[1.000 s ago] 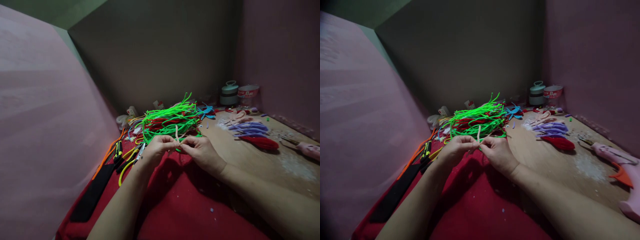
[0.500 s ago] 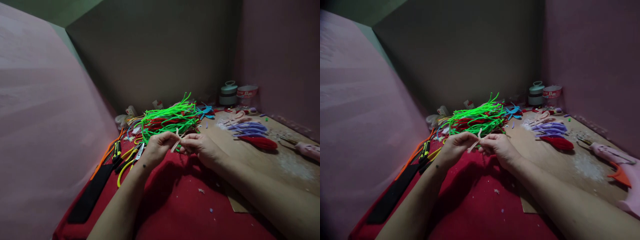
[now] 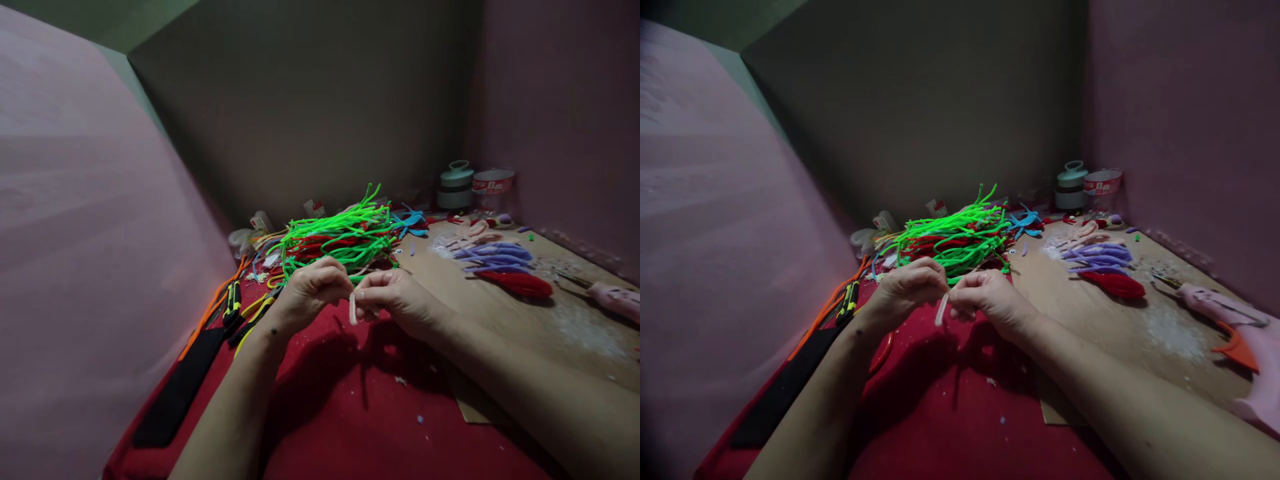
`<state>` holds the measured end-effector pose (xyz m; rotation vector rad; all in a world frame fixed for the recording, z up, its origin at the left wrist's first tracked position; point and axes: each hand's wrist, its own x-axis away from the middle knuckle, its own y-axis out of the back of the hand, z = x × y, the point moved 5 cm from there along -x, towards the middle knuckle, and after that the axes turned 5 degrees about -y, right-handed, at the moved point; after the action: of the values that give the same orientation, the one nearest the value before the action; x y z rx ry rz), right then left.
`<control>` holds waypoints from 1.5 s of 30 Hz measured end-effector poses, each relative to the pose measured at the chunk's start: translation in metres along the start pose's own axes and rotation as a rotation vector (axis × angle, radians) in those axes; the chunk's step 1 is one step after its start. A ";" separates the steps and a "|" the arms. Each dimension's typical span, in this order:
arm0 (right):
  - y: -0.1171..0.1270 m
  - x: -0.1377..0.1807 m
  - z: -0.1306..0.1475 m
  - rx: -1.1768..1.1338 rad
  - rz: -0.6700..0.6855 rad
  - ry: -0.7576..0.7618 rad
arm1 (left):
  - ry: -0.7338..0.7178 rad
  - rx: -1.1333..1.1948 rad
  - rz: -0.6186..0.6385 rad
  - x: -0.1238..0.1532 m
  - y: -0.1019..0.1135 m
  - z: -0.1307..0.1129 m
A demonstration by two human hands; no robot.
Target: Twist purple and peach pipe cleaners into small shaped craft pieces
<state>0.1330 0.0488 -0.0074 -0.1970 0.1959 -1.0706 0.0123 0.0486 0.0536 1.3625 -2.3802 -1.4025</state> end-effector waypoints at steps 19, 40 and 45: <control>0.002 0.004 0.006 0.143 -0.226 0.106 | 0.207 0.011 -0.037 0.000 -0.012 -0.007; 0.004 0.007 0.010 0.460 -0.366 0.242 | 0.386 0.299 -0.093 0.001 -0.012 0.010; -0.002 0.013 0.015 0.707 -0.375 0.375 | 0.447 0.333 0.009 0.002 -0.014 0.017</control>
<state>0.1408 0.0371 0.0074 0.6297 0.1066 -1.4807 0.0127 0.0555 0.0324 1.5313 -2.3621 -0.6196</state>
